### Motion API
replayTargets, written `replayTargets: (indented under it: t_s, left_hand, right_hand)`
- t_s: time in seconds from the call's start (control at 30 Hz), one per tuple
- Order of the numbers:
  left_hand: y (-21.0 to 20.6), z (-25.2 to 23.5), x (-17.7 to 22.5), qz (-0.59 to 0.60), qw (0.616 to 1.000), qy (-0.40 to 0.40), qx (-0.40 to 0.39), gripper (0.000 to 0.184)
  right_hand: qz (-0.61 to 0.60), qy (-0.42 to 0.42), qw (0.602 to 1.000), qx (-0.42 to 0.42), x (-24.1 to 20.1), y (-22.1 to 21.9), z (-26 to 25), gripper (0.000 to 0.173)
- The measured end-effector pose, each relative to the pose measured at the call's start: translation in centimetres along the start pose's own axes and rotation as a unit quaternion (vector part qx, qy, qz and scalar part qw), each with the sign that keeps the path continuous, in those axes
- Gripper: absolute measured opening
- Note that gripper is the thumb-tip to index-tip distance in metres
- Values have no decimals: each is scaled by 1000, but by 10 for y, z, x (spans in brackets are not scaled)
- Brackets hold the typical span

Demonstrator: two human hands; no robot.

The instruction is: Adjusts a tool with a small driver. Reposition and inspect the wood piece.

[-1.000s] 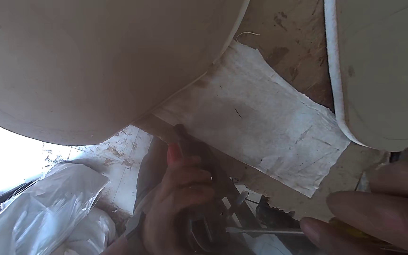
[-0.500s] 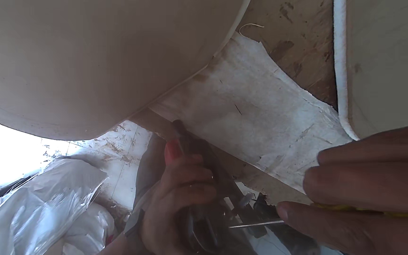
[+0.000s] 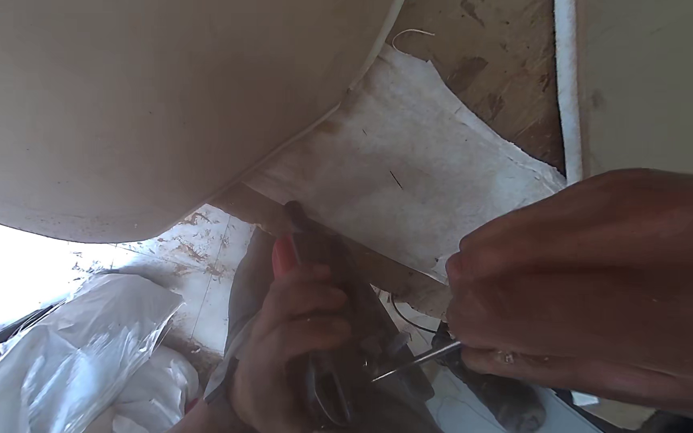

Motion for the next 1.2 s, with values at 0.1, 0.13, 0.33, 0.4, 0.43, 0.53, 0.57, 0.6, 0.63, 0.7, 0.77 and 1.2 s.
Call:
replayTargets:
  t_s: [0.1,0.13,0.33,0.4,0.43,0.53,0.57,0.6,0.63,0.7,0.77,1.2]
  left_hand:
    - [-1,2,-1,-6,1000,-6,-3,85]
    - [-1,2,-1,-8,1000,-6,-4,85]
    - [-5,-2,-2,-9,1000,-8,-6,90]
    - [-5,-2,0,-23,1000,-12,-1,90]
    - [-5,-2,1,-30,999,-13,1,89]
    - [-7,-3,3,-41,999,-12,5,87]
    - [-8,-3,3,-42,999,-13,6,87]
    - [-10,-4,3,-42,999,-14,7,87]
    - [-12,-5,3,-41,999,-15,6,87]
    - [-15,-6,5,-49,999,-16,3,88]
    - [-18,-8,6,-53,998,-15,3,89]
    - [17,-17,8,2,1000,19,-14,95]
  right_hand:
    - [3,-76,997,33,-19,-5,11,14]
    - [5,-121,992,19,-31,-3,14,14]
    - [40,-273,960,-42,-97,6,20,18]
    - [51,-280,958,-43,-107,5,22,20]
    - [56,-282,957,-42,-112,4,21,22]
    - [84,-287,953,-51,-128,3,17,24]
    - [89,-292,951,-56,-133,3,15,23]
    - [94,-294,949,-63,-140,4,13,23]
    - [98,-296,948,-69,-146,4,11,25]
    - [117,-309,942,-63,-154,1,12,24]
    - [140,-315,938,-45,-149,2,20,22]
    - [106,-90,990,4,-93,5,30,15]
Point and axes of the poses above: each hand's wrist, its own z-axis away from the middle knuckle, its own y-axis out of the back of the hand, x = y × z, the point moved 1 cm from there along -z, towards the middle knuckle, and after that the axes turned 13 degrees about x, right-handed, at the moved point
